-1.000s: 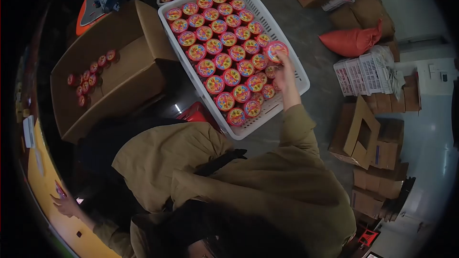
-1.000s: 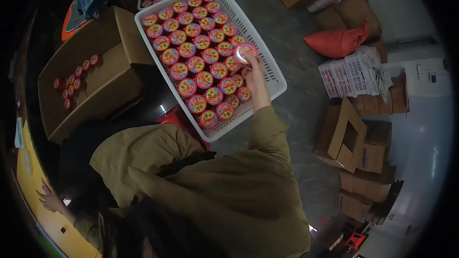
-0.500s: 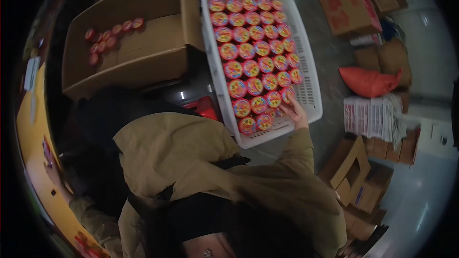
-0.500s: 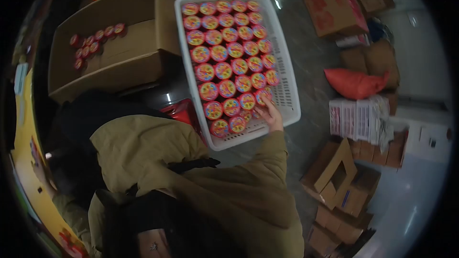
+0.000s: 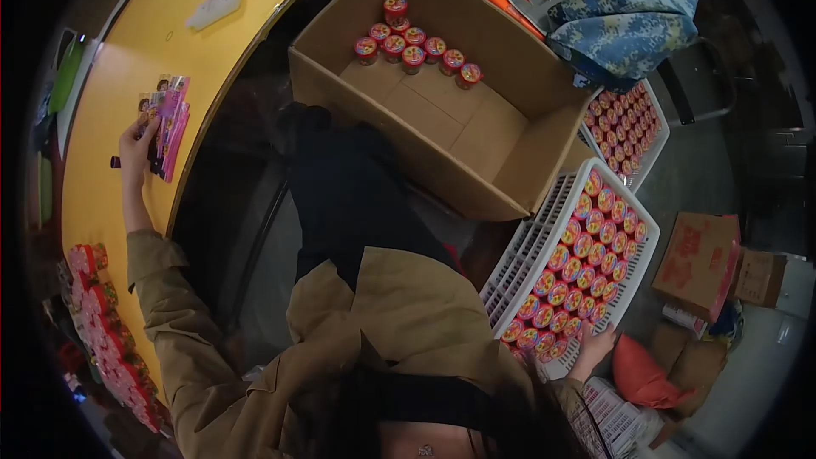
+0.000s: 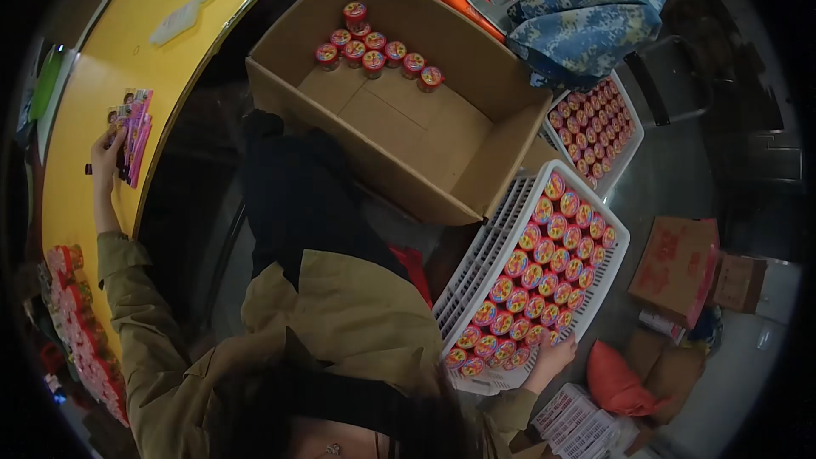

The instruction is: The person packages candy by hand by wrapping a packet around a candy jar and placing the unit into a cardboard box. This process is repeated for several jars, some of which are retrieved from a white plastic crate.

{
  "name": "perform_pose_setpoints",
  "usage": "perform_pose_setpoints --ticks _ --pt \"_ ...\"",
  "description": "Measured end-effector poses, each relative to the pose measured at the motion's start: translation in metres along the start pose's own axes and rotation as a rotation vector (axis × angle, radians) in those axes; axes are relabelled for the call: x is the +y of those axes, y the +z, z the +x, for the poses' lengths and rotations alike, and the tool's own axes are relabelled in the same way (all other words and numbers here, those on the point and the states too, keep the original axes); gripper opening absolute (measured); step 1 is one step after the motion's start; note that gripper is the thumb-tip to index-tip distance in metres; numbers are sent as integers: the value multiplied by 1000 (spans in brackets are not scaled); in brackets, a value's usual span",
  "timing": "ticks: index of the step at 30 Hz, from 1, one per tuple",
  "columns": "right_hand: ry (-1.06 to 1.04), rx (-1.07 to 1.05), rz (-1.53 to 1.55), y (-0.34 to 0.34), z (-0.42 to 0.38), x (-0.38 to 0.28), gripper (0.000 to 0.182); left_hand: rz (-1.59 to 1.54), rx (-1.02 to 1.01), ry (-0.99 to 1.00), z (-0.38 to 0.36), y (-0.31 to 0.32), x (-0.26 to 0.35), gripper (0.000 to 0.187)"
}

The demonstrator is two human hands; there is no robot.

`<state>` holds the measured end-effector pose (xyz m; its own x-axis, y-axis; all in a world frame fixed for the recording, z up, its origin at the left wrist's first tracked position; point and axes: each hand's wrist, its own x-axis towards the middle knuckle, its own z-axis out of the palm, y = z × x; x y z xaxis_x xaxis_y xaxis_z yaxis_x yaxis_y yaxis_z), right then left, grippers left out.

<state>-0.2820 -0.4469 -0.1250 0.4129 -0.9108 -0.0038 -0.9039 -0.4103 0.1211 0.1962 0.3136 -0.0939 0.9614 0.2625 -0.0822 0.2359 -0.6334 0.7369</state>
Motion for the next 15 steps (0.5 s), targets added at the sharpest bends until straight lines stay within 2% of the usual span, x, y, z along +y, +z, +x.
perform_pose_setpoints --ticks 1,2,3,4,5,7,9,11,13,15 --pt "-95 91 254 -7 17 -40 62 -155 38 -26 -4 4 0 30" --pt "-187 184 511 -12 33 -82 58 -285 135 57 -16 18 16 26" --pt "-223 63 734 -22 42 -138 54 -416 230 143 -28 32 27 23" --pt "-260 -61 956 -28 49 -197 49 -426 258 139 -15 18 -17 21" --pt "-407 -121 950 -19 61 -245 48 -437 288 134 1 2 -66 20" --pt "-607 -300 853 9 87 -342 49 -312 314 83 -1 -14 -86 19" --pt "-615 -572 878 70 126 -428 56 -232 422 150 -12 -6 -68 17" --pt "-429 -784 720 122 156 -504 73 -276 464 91 -14 -14 -79 18" --pt "-562 -572 470 173 172 -559 90 -319 508 38 -17 -25 -84 18" --pt "-491 -527 467 194 165 -601 94 -215 536 -76 -22 -36 -83 21"
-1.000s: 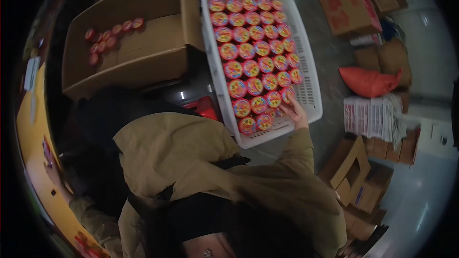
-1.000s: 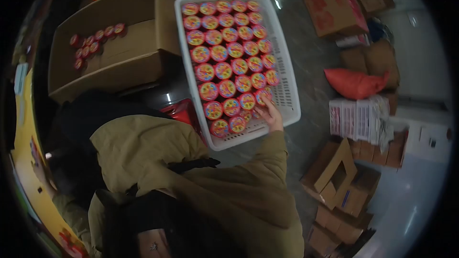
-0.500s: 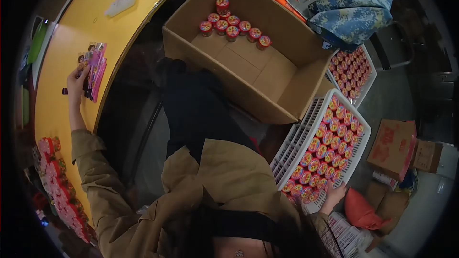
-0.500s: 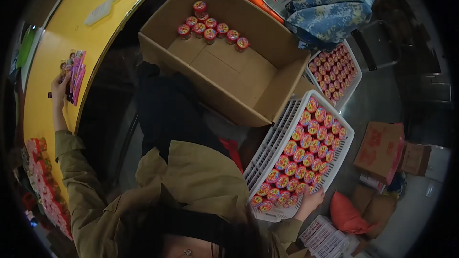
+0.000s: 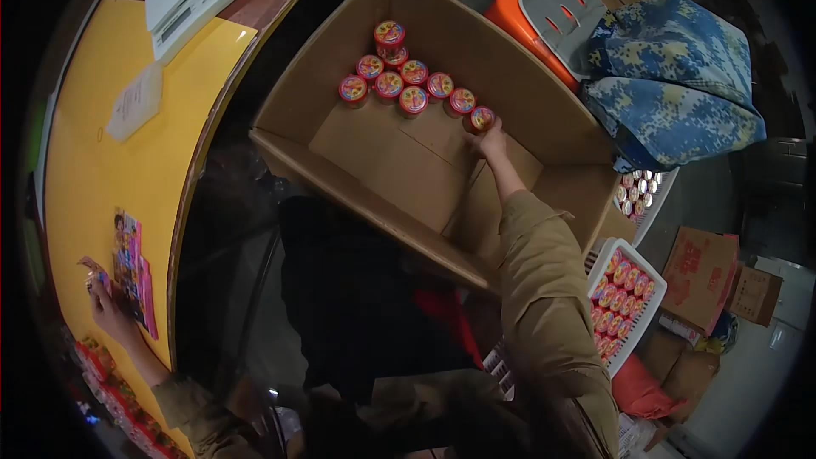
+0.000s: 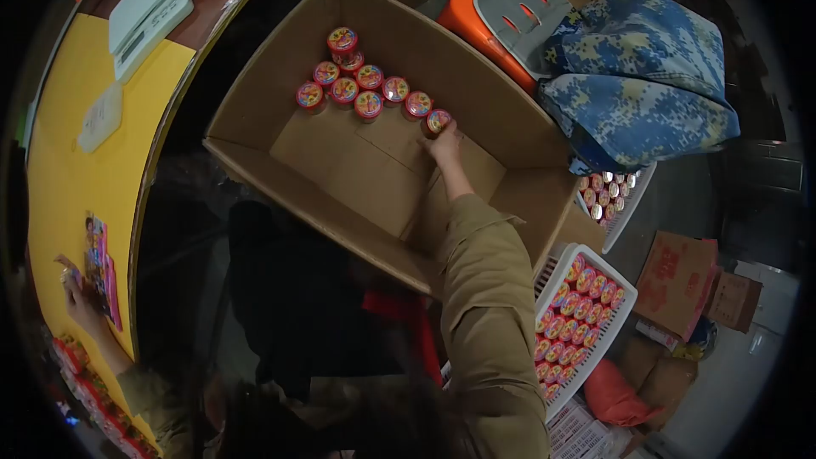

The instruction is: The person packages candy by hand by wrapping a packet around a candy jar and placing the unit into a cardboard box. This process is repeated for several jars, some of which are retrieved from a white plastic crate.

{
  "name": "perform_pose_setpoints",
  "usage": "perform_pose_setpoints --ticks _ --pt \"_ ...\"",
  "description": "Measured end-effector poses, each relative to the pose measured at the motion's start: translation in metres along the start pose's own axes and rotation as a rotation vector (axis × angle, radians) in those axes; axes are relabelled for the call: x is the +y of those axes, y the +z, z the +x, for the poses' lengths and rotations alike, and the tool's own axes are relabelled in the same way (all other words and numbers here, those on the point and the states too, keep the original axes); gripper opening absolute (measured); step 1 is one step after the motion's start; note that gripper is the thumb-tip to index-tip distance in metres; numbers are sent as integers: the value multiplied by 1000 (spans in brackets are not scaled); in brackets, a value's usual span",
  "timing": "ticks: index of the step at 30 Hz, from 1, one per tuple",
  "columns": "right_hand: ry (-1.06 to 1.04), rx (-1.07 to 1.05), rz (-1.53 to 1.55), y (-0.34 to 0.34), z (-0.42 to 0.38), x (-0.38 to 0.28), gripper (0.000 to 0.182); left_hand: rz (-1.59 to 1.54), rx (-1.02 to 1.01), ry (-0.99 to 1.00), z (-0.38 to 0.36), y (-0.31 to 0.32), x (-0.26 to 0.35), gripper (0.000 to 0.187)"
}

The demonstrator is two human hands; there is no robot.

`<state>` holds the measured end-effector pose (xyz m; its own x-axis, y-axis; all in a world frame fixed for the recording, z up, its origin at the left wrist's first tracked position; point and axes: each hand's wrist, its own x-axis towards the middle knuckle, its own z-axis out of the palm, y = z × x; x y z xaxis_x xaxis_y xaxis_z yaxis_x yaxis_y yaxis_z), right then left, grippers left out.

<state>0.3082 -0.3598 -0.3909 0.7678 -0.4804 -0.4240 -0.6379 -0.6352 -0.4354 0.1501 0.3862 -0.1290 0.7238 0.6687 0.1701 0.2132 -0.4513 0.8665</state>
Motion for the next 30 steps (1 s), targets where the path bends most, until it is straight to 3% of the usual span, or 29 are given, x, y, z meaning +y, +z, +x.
perform_pose_setpoints --ticks 1,3,4,5,7,9,11,13,14,16,17,19,21,23,24,25,26,27,28,30 --pt "60 63 -3 15 11 -5 97 45 13 -24 0 -5 1 22" --pt "-6 170 59 42 32 1 98 1261 154 1042 1 -10 0 26" --pt "-68 286 111 48 36 2 98 1259 156 1057 2 -17 -5 26" --pt "-58 290 120 49 40 6 98 1148 77 969 4 -24 -14 28" --pt "113 272 95 38 41 8 93 642 -37 608 17 -36 -25 29" --pt "32 289 135 37 40 25 89 265 -36 305 33 -60 -50 30" --pt "-65 320 169 22 35 35 85 123 -39 159 39 -63 -64 30" --pt "-115 365 518 6 16 38 83 -219 -206 238 36 -44 -49 30" --pt "-131 373 525 -2 7 40 83 -337 -259 266 31 -33 -35 30" --pt "-129 279 788 -22 -7 45 79 -608 192 -32 -6 19 31 33" --pt "-153 281 796 -37 -20 43 79 -701 191 6 -15 26 51 34" --pt "-350 -16 1156 -75 -61 30 68 -783 174 14 -41 30 78 34" --pt "-432 -98 1281 -122 -129 0 66 -897 38 44 -84 35 87 37" --pt "-519 -195 1397 -151 -184 -17 64 -865 -179 1 -155 73 113 36" --pt "-589 -361 1526 -160 -207 -17 68 -783 -289 -85 -199 102 144 33" --pt "-647 -536 1646 -168 -230 -16 72 -735 -556 -92 -231 113 161 21" --pt "-691 -544 1646 -172 -255 -18 76 -794 -702 -204 -263 120 157 14" --pt "-696 -565 1634 -172 -277 -20 76 -793 -770 -337 -292 127 148 18" --pt "-712 -551 1698 -170 -299 -22 75 -724 -866 -342 -313 132 128 14" --pt "-739 -568 1726 -161 -338 -19 77 -34 -919 22 -333 118 137 5"
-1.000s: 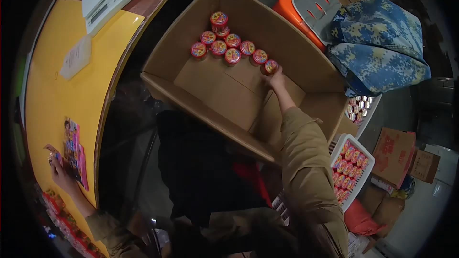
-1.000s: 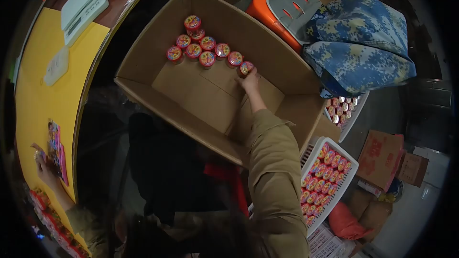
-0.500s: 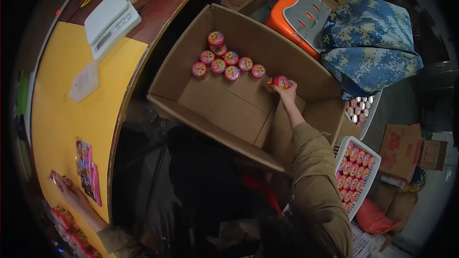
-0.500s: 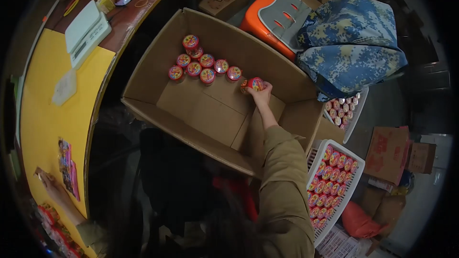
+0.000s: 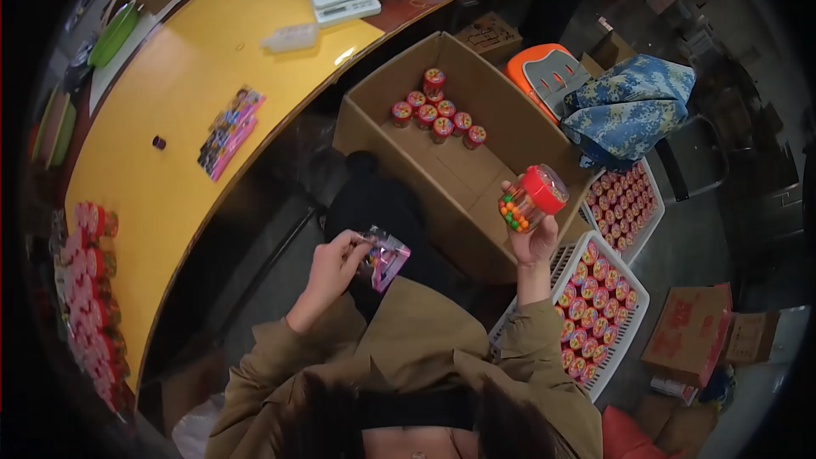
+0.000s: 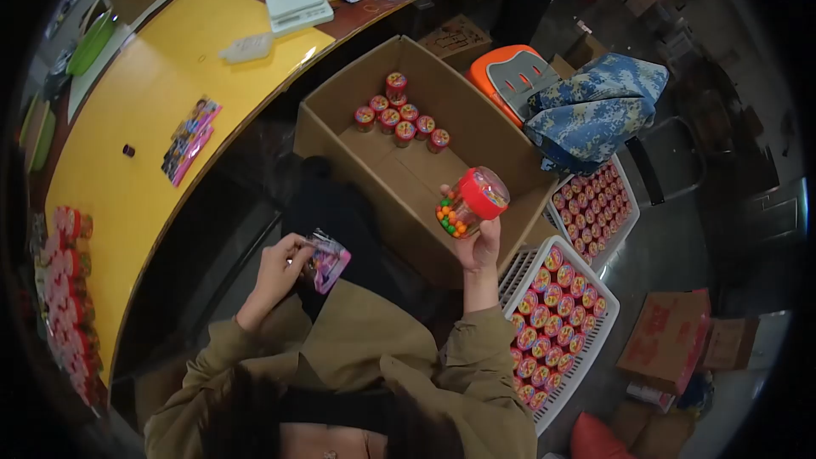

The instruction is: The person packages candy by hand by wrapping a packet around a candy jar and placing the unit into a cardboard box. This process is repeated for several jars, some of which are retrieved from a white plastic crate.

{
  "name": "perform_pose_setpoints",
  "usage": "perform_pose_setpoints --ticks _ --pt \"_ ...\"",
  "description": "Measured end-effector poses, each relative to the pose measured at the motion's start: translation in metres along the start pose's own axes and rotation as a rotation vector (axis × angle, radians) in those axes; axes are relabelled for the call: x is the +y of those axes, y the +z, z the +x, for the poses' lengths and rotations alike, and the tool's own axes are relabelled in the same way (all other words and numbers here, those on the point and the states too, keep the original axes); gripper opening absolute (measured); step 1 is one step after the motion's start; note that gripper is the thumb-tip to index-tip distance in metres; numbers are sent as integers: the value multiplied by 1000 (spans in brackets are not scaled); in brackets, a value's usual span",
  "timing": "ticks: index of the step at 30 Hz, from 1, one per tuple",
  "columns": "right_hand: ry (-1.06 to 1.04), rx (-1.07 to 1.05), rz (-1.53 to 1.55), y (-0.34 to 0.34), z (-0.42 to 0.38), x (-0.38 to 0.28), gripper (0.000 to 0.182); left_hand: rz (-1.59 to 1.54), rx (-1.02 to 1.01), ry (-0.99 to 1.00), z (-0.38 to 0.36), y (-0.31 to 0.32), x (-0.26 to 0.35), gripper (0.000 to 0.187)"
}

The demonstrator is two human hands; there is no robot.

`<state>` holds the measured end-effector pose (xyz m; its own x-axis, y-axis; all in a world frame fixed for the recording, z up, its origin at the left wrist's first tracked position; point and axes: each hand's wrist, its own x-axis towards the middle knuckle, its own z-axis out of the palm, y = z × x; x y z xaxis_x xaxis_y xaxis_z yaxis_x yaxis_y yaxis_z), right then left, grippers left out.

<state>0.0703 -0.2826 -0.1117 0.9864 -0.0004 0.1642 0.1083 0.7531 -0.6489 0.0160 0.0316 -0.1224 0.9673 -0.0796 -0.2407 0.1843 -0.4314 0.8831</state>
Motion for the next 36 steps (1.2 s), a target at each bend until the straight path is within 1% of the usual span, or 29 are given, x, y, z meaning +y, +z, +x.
perform_pose_setpoints --ticks 1,3,4,5,7,8,9,11,12,13,15,17,18,20,21,22,23,24,25,26,27,28,29,30,31,32,33,34,36 --pt "30 0 -3 10 -15 5 77 189 291 347 -4 9 -7 6" --pt "218 -123 174 29 -47 20 83 489 508 691 -10 -3 3 8" --pt "218 -132 85 39 -58 31 92 401 477 655 -12 -6 9 9" --pt "275 -161 105 47 -71 40 93 311 440 615 -19 -5 15 11" --pt "409 -199 131 63 -89 47 93 -277 154 274 -28 -7 30 13" --pt "438 -217 84 66 -97 46 93 -573 -17 259 -29 -10 25 15" --pt "459 -238 35 68 -100 46 93 -564 -23 267 -34 -14 32 15" --pt "391 -200 3 73 -105 43 94 -878 -269 165 -46 -25 53 12" --pt "383 -208 -83 77 -103 37 94 -913 -300 135 -51 -27 58 8" --pt "376 -211 -170 81 -103 31 94 -905 -315 138 -52 -29 58 8" --pt "368 -205 -170 78 -107 23 92 -1023 -458 119 -53 -31 60 17" --pt "347 -330 -151 71 -110 20 91 -1076 -490 103 -53 -29 66 21" --pt "341 -327 -152 72 -111 18 91 -1135 -512 84 -53 -28 69 24" --pt "239 -426 -311 78 -112 12 91 -1074 -525 76 -60 -25 81 20" --pt "236 -420 -311 80 -112 10 91 -1015 -530 68 -62 -23 85 17" --pt "242 -424 -382 83 -112 8 92 -1012 -536 66 -60 -20 84 17" --pt "249 -427 -451 86 -112 6 93 -914 -534 149 -56 -17 81 17" --pt "246 -419 -449 90 -113 3 93 -817 -532 231 -54 -15 80 17" --pt "263 -430 -519 94 -114 0 91 -814 -539 226 -53 -15 81 17" --pt "280 -438 -588 96 -114 -2 89 -775 -557 264 -54 -16 83 16" --pt "278 -426 -585 96 -113 -2 89 -737 -576 302 -54 -17 87 16" --pt "231 -463 -683 94 -113 -2 86 -734 -587 295 -53 -18 89 16" --pt "183 -499 -781 94 -113 -1 82 -684 -646 346 -54 -22 91 15" --pt "183 -486 -777 93 -114 -1 82 -633 -705 396 -53 -24 93 16" --pt "147 -456 -809 94 -116 0 78 -630 -716 389 -53 -24 97 16" --pt "111 -426 -841 94 -117 1 74 -505 -642 375 -52 -23 101 19" --pt "110 -415 -839 96 -117 2 74 -380 -567 362 -51 -22 104 22" --pt "86 -422 -875 97 -117 3 73 -376 -575 359 -52 -22 104 22" --pt "61 -420 -906 101 -116 5 73 -444 -634 549 -53 -26 101 32"
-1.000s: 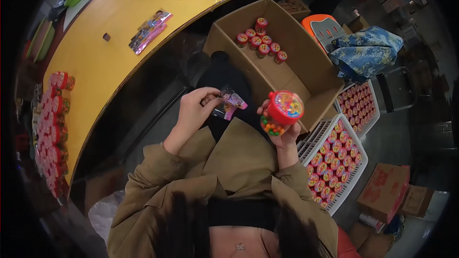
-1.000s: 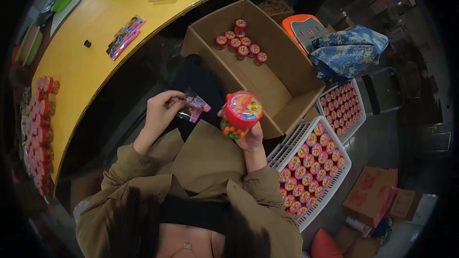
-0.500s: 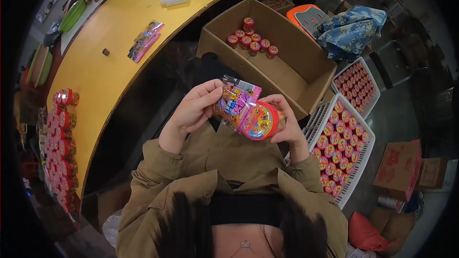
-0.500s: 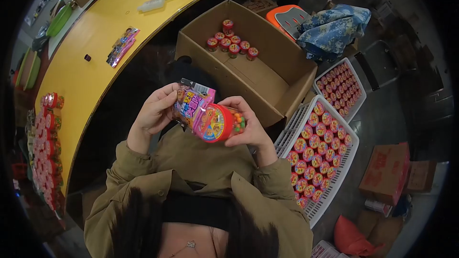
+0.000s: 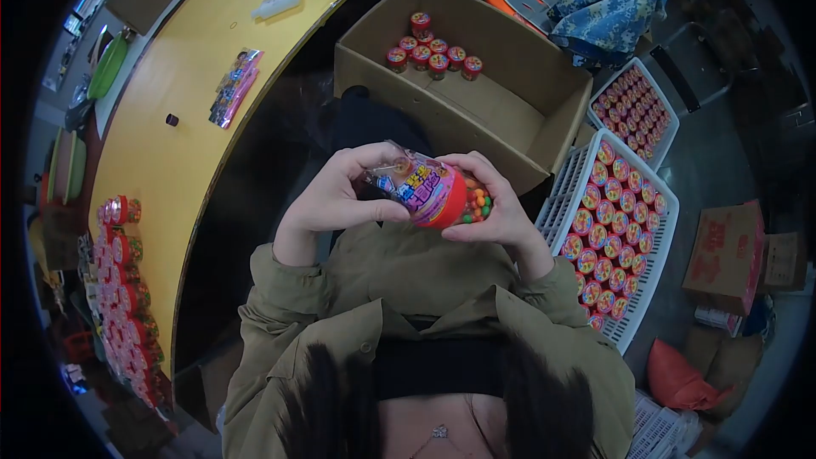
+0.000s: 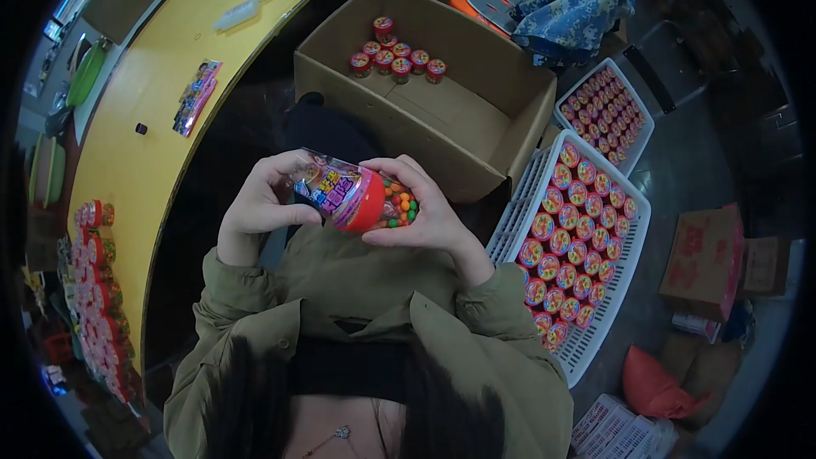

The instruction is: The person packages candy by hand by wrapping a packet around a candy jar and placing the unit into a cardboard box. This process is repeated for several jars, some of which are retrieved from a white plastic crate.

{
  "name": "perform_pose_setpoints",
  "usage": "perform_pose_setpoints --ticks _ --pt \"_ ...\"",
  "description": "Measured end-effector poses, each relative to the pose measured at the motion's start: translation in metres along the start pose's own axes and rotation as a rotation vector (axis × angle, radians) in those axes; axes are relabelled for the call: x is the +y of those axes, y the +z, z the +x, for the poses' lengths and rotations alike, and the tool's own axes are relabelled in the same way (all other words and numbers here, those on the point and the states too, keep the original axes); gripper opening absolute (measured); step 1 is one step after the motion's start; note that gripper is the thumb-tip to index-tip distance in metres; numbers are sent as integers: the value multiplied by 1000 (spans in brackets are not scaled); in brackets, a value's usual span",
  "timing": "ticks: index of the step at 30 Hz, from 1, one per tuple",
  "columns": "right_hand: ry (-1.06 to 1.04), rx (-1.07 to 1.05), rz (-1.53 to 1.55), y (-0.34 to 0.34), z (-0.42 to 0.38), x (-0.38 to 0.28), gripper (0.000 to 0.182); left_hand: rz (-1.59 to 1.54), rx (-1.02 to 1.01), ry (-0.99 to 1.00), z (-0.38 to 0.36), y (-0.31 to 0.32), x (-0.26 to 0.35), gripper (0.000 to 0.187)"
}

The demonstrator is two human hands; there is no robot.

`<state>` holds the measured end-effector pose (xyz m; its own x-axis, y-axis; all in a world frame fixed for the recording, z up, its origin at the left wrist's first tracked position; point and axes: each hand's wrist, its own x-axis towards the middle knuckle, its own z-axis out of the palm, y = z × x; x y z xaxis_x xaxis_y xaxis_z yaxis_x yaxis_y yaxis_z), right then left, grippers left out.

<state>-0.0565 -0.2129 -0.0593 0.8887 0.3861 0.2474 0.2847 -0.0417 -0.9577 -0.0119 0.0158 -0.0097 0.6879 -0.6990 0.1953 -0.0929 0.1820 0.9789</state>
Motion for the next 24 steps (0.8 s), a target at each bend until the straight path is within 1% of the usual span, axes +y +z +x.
perform_pose_setpoints --ticks 1,2,4,5,6,7,8,9,10,11,12,14,15,16,18,20,21,23,24 --pt "-24 31 -3 2 0 -1 72 42 24 -79 1 -3 -2 39" --pt "-50 61 -8 3 0 -1 71 42 21 -84 1 -6 -5 39" --pt "-54 92 37 5 -1 0 71 390 77 60 1 -13 -14 43" --pt "-55 119 80 6 -2 1 70 393 72 61 4 -14 -18 43" --pt "-54 125 82 8 -2 2 70 466 30 236 5 -15 -22 45" --pt "-11 144 190 10 -2 3 71 536 -13 411 5 -15 -29 47" --pt "32 163 299 12 -3 4 72 517 72 464 4 -15 -42 55" --pt "32 166 301 12 -4 1 72 428 218 396 6 -4 -40 67" --pt "73 161 459 13 -5 -4 74 339 361 328 8 7 -37 78" --pt "112 157 616 14 -6 -6 76 286 432 253 8 9 -44 100" --pt "107 162 617 14 -7 -6 76 289 425 254 10 16 -44 100" --pt "145 125 790 17 -9 -4 78 -384 339 15 12 36 -44 109" --pt "140 133 791 18 -10 -5 78 -473 264 48 13 39 -50 104" --pt "179 97 900 20 -10 -8 76 -471 256 44 13 41 -54 104" --pt "214 66 1012 21 -13 -7 75 -633 170 103 15 45 -56 98" --pt "268 -13 1006 21 -16 -3 74 -598 161 61 16 44 -50 96" --pt "264 -8 1010 24 -16 -5 74 -565 158 23 17 43 -47 94" --pt "110 250 621 31 -13 -10 72 -508 161 18 18 41 -49 93" --pt "109 255 625 30 -14 -11 72 -553 116 16 18 39 -49 94"
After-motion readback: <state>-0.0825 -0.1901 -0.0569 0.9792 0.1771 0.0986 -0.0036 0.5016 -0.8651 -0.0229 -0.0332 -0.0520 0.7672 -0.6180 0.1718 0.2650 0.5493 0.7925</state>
